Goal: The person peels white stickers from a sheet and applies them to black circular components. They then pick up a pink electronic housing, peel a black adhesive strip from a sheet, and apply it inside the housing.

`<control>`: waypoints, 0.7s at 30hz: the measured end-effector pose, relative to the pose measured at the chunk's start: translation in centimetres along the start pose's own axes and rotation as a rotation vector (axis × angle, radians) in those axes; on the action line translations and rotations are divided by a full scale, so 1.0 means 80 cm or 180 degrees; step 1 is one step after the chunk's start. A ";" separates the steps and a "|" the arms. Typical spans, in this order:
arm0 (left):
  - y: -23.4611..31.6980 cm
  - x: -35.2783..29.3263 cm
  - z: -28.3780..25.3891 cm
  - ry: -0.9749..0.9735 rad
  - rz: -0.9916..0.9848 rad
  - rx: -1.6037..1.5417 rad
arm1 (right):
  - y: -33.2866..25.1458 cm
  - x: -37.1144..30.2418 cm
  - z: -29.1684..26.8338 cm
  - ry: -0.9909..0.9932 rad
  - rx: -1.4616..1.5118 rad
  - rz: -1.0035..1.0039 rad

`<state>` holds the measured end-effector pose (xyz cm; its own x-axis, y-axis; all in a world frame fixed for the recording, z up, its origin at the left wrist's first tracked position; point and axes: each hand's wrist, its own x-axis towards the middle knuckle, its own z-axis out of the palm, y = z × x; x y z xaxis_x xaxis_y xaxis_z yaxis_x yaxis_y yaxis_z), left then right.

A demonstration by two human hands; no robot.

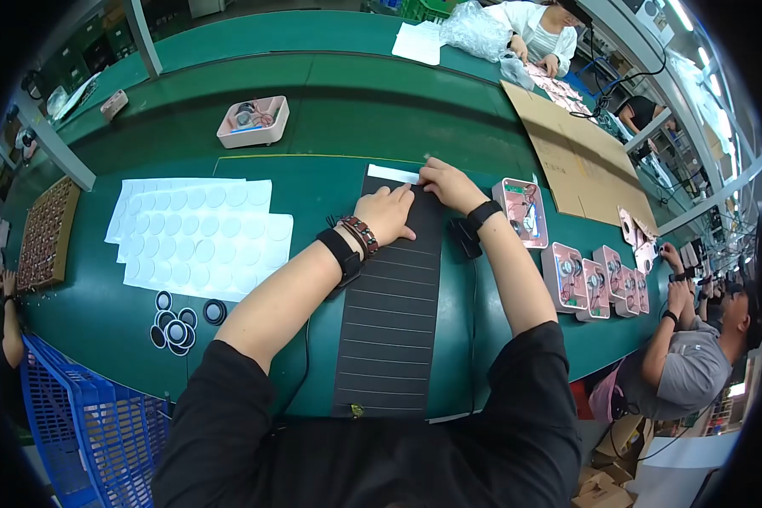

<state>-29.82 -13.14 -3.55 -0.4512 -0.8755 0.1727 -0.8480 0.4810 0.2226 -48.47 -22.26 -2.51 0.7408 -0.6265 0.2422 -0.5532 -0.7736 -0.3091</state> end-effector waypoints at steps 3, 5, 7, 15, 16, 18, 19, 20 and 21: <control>-0.001 -0.003 -0.004 -0.0100 0.0002 -0.0052 | 0.011 0.017 -0.002 -0.0279 0.0029 -0.0056; -0.004 -0.003 -0.007 -0.0240 -0.0007 -0.0171 | 0.019 0.028 -0.002 -0.0415 0.0059 -0.0088; 0.002 0.004 -0.003 -0.0130 0.0116 -0.0188 | 0.049 0.020 -0.004 -0.0158 0.1059 0.0516; -0.149 0.030 -0.065 0.1271 -0.1037 0.1169 | -0.062 -0.047 -0.024 0.2327 0.4550 0.0872; -0.201 0.022 -0.057 0.2112 -0.0929 0.1920 | -0.103 -0.058 -0.031 0.2084 0.4575 0.0626; -0.248 0.005 -0.062 0.1868 -0.1011 0.1824 | -0.156 -0.089 -0.040 0.1743 0.4311 0.0761; -0.261 -0.002 -0.061 0.1624 -0.1115 0.1724 | -0.172 -0.096 -0.042 0.1733 0.4330 0.0748; -0.252 0.005 -0.062 0.1623 -0.1072 0.1699 | -0.187 -0.109 -0.048 0.1537 0.4306 0.0821; -0.242 0.005 -0.069 0.1326 -0.0842 0.1713 | -0.198 -0.117 -0.049 0.1319 0.4312 0.0885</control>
<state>-12.02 -22.54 -2.48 -0.1599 -0.8176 0.5532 -0.9816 0.0727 -0.1764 -48.12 -4.52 3.74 0.3794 -0.9029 0.2019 0.2959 -0.0883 -0.9511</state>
